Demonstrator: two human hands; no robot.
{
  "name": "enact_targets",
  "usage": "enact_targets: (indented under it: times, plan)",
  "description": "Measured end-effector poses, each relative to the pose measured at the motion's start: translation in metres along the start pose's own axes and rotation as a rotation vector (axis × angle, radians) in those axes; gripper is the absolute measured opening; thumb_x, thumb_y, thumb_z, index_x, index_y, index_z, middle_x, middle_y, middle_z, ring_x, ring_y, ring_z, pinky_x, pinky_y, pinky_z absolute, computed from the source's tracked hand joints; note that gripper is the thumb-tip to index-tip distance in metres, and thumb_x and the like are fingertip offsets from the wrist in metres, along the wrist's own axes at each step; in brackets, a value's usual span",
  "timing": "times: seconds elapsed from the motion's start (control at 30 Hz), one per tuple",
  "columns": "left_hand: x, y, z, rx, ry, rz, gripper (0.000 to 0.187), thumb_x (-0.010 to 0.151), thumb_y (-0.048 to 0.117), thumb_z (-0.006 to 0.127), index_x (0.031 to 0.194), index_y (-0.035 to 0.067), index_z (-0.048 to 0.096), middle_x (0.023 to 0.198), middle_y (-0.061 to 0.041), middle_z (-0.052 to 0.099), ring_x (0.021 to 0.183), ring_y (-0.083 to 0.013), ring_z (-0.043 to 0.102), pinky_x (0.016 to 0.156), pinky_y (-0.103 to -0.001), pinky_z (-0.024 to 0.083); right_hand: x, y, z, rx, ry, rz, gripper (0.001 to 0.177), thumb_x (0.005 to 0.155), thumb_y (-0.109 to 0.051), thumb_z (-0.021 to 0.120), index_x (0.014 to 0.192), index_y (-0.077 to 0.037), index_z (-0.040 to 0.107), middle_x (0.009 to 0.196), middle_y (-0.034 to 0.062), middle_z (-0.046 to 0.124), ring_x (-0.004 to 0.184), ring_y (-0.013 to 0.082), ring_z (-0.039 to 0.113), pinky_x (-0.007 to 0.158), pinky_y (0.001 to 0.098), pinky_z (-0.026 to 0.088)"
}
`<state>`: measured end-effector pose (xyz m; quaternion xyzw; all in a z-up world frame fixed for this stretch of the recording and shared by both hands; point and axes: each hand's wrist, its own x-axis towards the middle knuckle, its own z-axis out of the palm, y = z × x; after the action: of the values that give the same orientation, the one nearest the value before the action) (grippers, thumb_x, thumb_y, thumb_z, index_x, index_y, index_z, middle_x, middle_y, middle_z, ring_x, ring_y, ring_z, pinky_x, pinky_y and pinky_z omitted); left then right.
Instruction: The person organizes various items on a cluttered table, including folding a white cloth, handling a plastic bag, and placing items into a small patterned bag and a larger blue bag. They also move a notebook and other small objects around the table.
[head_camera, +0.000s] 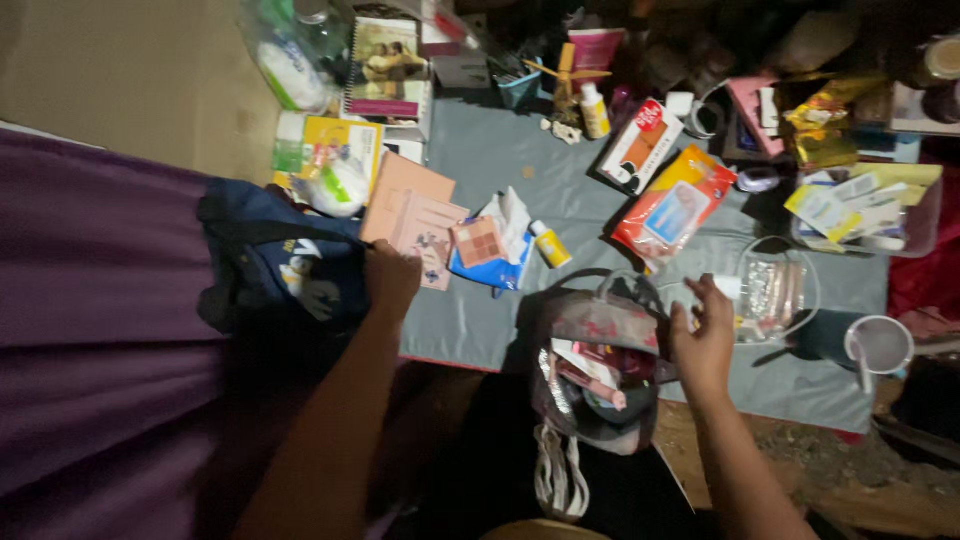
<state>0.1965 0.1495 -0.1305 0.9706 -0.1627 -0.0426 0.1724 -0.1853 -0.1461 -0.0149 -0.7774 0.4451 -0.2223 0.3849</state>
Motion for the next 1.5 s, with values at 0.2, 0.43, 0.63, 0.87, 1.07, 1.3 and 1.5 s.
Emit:
enact_targets:
  times: [0.2, 0.43, 0.63, 0.87, 1.07, 1.3, 1.5]
  plan:
    - [0.003, 0.009, -0.015, -0.062, -0.074, 0.065, 0.062, 0.064, 0.03, 0.093, 0.105, -0.003, 0.06, 0.106, -0.025, 0.064, 0.101, -0.0453, 0.062, 0.085, -0.05, 0.052, -0.016, -0.057, 0.009, -0.005, -0.114, 0.036, 0.038, 0.093, -0.01, 0.066, 0.13, -0.005, 0.063, 0.146, 0.0182, 0.052, 0.124, 0.0336, 0.06, 0.095, 0.0398, 0.052]
    - [0.027, 0.036, -0.048, -0.032, -0.029, 0.139, 0.05, 0.073, 0.034, 0.09, 0.102, 0.001, 0.066, 0.11, -0.021, 0.062, 0.108, -0.0428, 0.059, 0.092, -0.049, 0.05, -0.024, -0.054, 0.014, -0.131, -0.032, -0.029, 0.035, 0.094, -0.011, 0.068, 0.128, -0.004, 0.066, 0.144, 0.0205, 0.058, 0.131, 0.0389, 0.057, 0.108, 0.0443, 0.046]
    - [0.045, 0.062, -0.069, 0.032, 0.077, -0.013, 0.068, 0.076, 0.037, 0.087, 0.121, -0.004, 0.059, 0.12, -0.028, 0.055, 0.111, -0.0471, 0.054, 0.096, -0.05, 0.046, -0.033, -0.068, 0.027, -0.115, -0.014, -0.034, 0.035, 0.094, -0.011, 0.066, 0.128, -0.005, 0.067, 0.141, 0.02, 0.059, 0.127, 0.0384, 0.058, 0.106, 0.0432, 0.047]
    - [0.053, 0.035, -0.047, 0.131, -0.117, -0.175, 0.074, 0.075, 0.05, 0.086, 0.123, 0.001, 0.057, 0.123, -0.027, 0.054, 0.116, -0.0459, 0.054, 0.099, -0.051, 0.046, -0.04, -0.07, 0.037, -0.224, -0.006, -0.045, 0.03, 0.093, -0.013, 0.067, 0.122, -0.005, 0.07, 0.135, 0.019, 0.063, 0.121, 0.0384, 0.062, 0.105, 0.045, 0.047]
    - [0.044, 0.036, -0.061, 0.143, -0.131, 0.039, 0.087, 0.075, 0.048, 0.088, 0.138, 0.007, 0.044, 0.125, -0.025, 0.058, 0.112, -0.043, 0.061, 0.092, -0.052, 0.05, -0.048, -0.061, 0.043, -0.218, -0.019, -0.042, 0.034, 0.091, -0.011, 0.064, 0.124, -0.006, 0.069, 0.136, 0.0187, 0.063, 0.124, 0.0388, 0.06, 0.108, 0.0452, 0.046]
    - [0.039, 0.086, -0.058, -0.035, -0.3, -0.032, 0.103, 0.064, 0.044, 0.093, 0.14, 0.004, 0.036, 0.124, -0.022, 0.064, 0.11, -0.0404, 0.065, 0.091, -0.05, 0.052, -0.052, -0.057, 0.054, -0.293, -0.063, -0.094, 0.038, 0.085, -0.009, 0.065, 0.123, -0.006, 0.068, 0.133, 0.0176, 0.064, 0.126, 0.0387, 0.056, 0.109, 0.048, 0.043]
    - [0.053, 0.079, -0.054, -0.114, -0.266, -0.062, 0.083, 0.067, 0.045, 0.093, 0.127, 0.005, 0.051, 0.114, -0.023, 0.068, 0.104, -0.0436, 0.067, 0.088, -0.051, 0.054, -0.052, -0.063, 0.061, -0.215, -0.09, -0.064, 0.031, 0.089, -0.009, 0.066, 0.119, -0.002, 0.068, 0.131, 0.0181, 0.065, 0.12, 0.0391, 0.062, 0.103, 0.0448, 0.049]
